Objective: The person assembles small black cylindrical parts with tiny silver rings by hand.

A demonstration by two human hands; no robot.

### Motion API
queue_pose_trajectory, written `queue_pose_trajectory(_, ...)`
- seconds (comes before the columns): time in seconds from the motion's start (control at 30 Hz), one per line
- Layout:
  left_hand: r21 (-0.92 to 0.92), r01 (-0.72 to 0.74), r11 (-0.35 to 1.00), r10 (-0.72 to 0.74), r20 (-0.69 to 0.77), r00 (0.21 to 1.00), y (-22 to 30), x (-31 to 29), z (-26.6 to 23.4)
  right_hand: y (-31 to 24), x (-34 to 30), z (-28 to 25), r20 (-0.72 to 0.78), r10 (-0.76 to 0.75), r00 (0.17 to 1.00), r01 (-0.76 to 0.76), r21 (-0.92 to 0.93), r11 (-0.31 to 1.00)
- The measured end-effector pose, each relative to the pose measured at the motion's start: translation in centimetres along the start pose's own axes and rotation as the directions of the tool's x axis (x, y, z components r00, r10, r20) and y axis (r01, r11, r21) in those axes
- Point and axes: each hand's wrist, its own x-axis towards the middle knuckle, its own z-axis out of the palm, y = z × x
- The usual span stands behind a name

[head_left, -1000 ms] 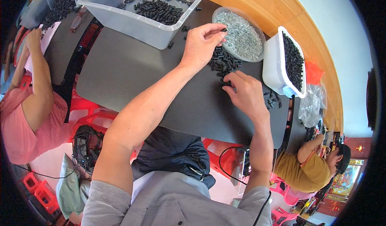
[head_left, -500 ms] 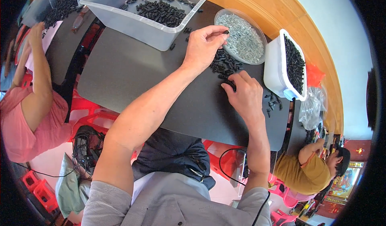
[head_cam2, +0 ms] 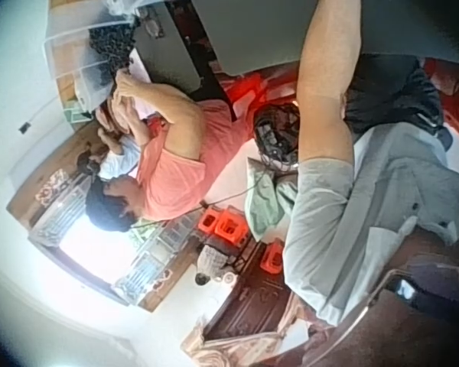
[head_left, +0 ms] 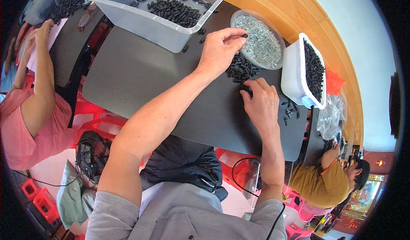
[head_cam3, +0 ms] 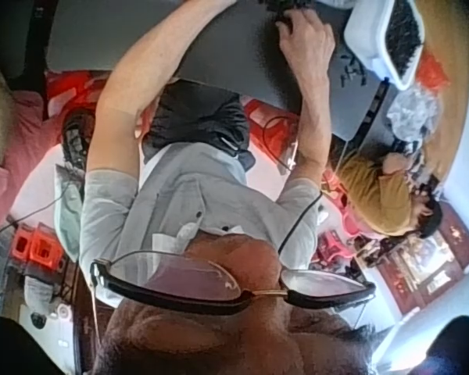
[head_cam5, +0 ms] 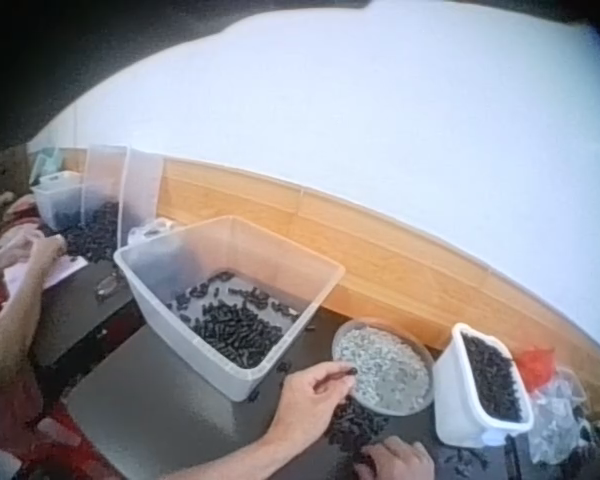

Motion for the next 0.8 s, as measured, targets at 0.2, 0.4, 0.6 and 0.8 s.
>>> queue_pose_trajectory(0.2, 0.043, -0.011, 0.999, 0.01, 0.015, 1.0, 0.2, -0.1, 0.0, 0.5, 0.6, 0.7, 0.033, -0.063, 0.997, 0.064, -0.015, 0.998)
queue_pose_trajectory(0.4, 0.038, -0.006, 0.999, 0.005, 0.025, 1.0, 0.1, 0.1, 0.2, 0.2, 1.4, 0.1, -0.142, -0.241, 0.96, 0.243, -0.004, 0.97)
queue_pose_trajectory(0.6, 0.01, 0.049, 0.999, -0.05, 0.107, 0.993, 0.0, -0.2, 0.3, 1.6, 4.6, -3.1, -0.009, 0.244, 0.97, -0.183, 0.634, 0.752)
queue_pose_trajectory(0.8, -0.028, 0.102, 0.994, -0.097, 0.14, 0.985, -0.2, -0.5, 0.6, 3.5, 9.1, -3.6, -0.066, 0.219, 0.973, -0.081, 0.796, 0.599)
